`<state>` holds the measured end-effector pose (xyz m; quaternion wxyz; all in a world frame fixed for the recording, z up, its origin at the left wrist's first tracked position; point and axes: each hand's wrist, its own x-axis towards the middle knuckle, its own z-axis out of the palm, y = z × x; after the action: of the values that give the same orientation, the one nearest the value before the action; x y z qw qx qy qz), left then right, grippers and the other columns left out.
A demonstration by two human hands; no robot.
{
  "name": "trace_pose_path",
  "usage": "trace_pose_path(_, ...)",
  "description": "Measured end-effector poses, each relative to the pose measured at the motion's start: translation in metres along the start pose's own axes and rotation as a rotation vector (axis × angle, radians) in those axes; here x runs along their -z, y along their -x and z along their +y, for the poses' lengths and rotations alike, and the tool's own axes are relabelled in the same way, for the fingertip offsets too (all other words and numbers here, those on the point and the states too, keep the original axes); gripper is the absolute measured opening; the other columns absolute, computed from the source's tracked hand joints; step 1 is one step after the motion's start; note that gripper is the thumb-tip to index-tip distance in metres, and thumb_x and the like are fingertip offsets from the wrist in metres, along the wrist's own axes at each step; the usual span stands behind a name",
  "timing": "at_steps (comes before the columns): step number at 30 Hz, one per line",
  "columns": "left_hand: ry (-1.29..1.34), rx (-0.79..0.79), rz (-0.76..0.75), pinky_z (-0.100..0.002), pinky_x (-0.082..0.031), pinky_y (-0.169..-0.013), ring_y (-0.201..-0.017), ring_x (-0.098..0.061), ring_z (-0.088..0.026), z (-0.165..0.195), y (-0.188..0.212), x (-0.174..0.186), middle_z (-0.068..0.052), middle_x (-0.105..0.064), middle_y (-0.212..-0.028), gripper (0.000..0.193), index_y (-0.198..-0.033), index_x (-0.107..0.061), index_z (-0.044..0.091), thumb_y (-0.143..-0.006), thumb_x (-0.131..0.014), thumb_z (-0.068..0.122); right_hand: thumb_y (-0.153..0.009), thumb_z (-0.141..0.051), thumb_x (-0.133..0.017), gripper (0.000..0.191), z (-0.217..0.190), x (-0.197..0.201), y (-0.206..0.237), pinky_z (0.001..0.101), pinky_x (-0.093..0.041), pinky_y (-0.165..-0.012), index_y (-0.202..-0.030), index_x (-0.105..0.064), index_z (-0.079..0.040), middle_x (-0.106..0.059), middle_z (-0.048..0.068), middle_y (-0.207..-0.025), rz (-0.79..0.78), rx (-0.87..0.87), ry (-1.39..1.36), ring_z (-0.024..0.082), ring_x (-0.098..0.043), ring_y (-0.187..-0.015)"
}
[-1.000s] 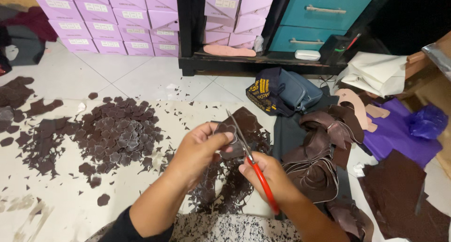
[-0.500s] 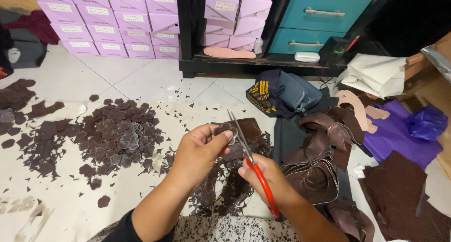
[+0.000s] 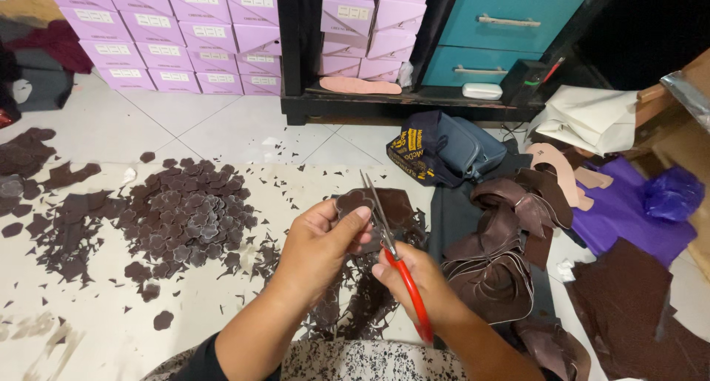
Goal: The person sits on the floor and uses red-handled scissors to cut flower-shaped pieces from a brown sheet of material. Cut pieces accumulate on the floor to the left while offcuts fall nearby.
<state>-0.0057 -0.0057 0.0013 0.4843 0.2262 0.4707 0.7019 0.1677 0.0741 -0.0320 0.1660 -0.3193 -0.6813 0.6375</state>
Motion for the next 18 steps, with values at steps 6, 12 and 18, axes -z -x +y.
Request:
trace_pose_path(6, -0.003, -0.061, 0.022, -0.027, -0.052, -0.069, -0.075, -0.064, -0.009, -0.0039, 0.0012, -0.0028, -0.002, -0.071, -0.086, 0.014, -0.098, -0.071, 0.004, -0.093, -0.067, 0.016, -0.092, -0.018, -0.066, 0.013, -0.0018, 0.0002, 0.0007, 0.0234, -0.041, -0.051, -0.088, -0.058, -0.010, -0.051, -0.005, -0.068, -0.022, -0.060, 0.069, 0.005, -0.048, -0.057)
trace_pose_path(12, 0.032, -0.061, 0.038, -0.027, -0.053, -0.070, -0.076, -0.065, -0.010, -0.0032, 0.0049, -0.0049, -0.003, -0.072, -0.085, 0.014, -0.096, -0.070, 0.002, -0.094, -0.066, 0.015, -0.094, -0.017, -0.065, 0.013, 0.0053, -0.0009, 0.0010, 0.0243, -0.034, -0.046, -0.088, -0.058, -0.007, -0.046, -0.005, -0.065, -0.017, -0.032, -0.054, 0.005, -0.040, -0.052)
trace_pose_path(18, -0.001, -0.138, 0.028, -0.025, -0.053, -0.074, -0.078, -0.065, -0.009, -0.0003, 0.0055, -0.0021, -0.003, -0.073, -0.085, 0.012, -0.095, -0.071, 0.000, -0.094, -0.065, 0.011, -0.096, -0.018, -0.066, 0.019, 0.0034, 0.0032, 0.0003, 0.0240, -0.036, -0.048, -0.085, -0.056, -0.006, -0.046, -0.005, -0.065, -0.040, 0.021, 0.078, 0.005, -0.041, -0.056)
